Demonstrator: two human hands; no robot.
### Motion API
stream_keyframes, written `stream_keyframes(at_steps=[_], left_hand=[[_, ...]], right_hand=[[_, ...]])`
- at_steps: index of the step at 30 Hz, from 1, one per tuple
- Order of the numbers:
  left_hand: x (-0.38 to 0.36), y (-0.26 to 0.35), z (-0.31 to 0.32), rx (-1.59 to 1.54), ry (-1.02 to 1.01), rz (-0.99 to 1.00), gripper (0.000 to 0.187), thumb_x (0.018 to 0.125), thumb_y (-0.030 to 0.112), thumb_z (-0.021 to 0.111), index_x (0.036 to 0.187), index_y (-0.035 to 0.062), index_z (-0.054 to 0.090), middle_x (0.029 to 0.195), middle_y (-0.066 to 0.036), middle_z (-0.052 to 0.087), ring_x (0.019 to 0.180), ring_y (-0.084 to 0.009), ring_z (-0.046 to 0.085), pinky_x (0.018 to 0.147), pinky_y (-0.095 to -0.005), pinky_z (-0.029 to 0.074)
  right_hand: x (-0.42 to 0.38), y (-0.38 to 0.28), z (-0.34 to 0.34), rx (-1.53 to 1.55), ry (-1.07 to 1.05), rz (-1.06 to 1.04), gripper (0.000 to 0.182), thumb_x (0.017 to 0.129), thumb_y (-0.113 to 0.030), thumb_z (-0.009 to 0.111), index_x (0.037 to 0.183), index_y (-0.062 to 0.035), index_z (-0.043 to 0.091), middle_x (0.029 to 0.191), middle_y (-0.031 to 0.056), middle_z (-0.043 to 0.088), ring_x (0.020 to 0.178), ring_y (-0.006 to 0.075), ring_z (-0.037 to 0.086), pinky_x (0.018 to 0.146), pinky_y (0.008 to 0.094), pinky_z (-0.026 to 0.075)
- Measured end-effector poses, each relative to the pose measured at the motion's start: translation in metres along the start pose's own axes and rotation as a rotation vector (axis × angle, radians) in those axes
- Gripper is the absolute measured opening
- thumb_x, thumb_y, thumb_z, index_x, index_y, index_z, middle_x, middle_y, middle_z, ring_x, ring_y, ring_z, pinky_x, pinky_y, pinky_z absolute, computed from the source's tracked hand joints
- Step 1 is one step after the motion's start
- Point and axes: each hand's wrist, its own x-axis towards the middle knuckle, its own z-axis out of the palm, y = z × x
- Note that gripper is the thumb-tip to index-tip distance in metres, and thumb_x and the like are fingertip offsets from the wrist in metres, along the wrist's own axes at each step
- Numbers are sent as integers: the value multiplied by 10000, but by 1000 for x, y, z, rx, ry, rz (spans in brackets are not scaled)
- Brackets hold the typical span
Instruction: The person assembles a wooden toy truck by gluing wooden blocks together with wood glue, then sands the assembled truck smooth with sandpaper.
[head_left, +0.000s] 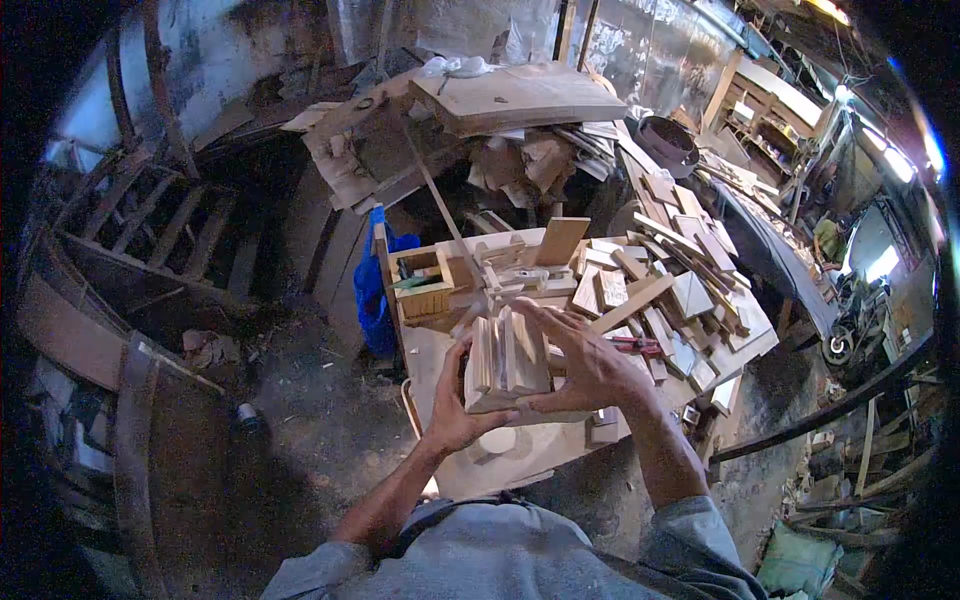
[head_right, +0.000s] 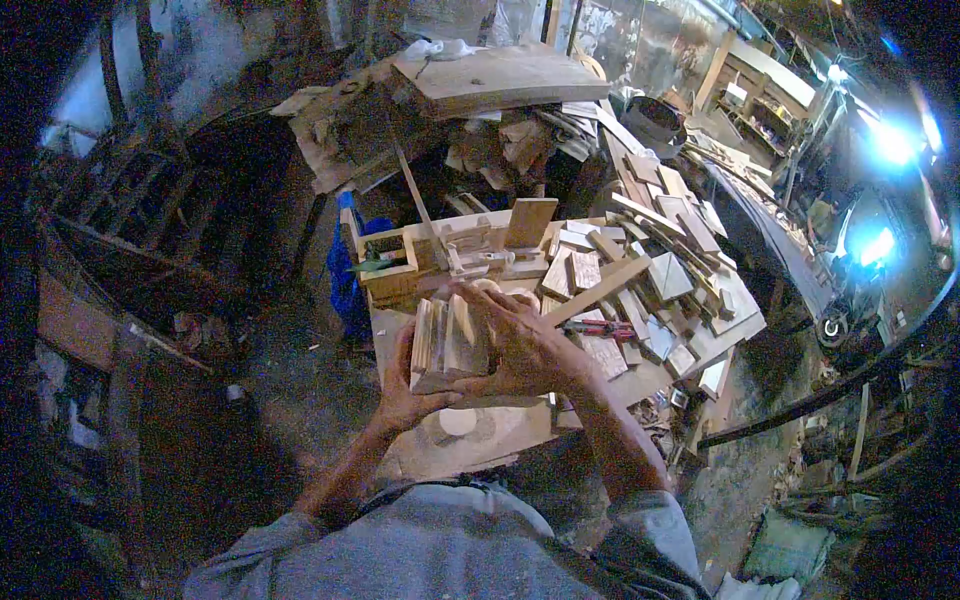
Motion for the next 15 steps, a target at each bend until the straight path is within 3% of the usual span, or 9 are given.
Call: stream_keyframes(at_steps=[10, 15], left_hand=[[-8, 1, 0, -45, -2, -67, 1241, 578, 241, 995, 1536, 23, 236, 1480, -155, 415, 1397, -273, 416, 1192, -417, 322], [-14, -11, -4, -37, 9, -83, 1245, 587, 223, 986, 1547, 20, 220, 1471, -157, 433, 1379, -275, 438, 1171, -412, 351]], right_hand=[[-2, 3, 11, -46, -40, 54, 1244, 609, -565, 910, 1558, -60, 284, 1539, 260, 395, 1435, 404, 383, 1198, 518, 292], [-5, 2, 17, -28, 7, -36, 1431, 567, -624, 913, 1605, -69, 99, 1573, 268, 329, 1444, 411, 359, 1195, 512, 294]])
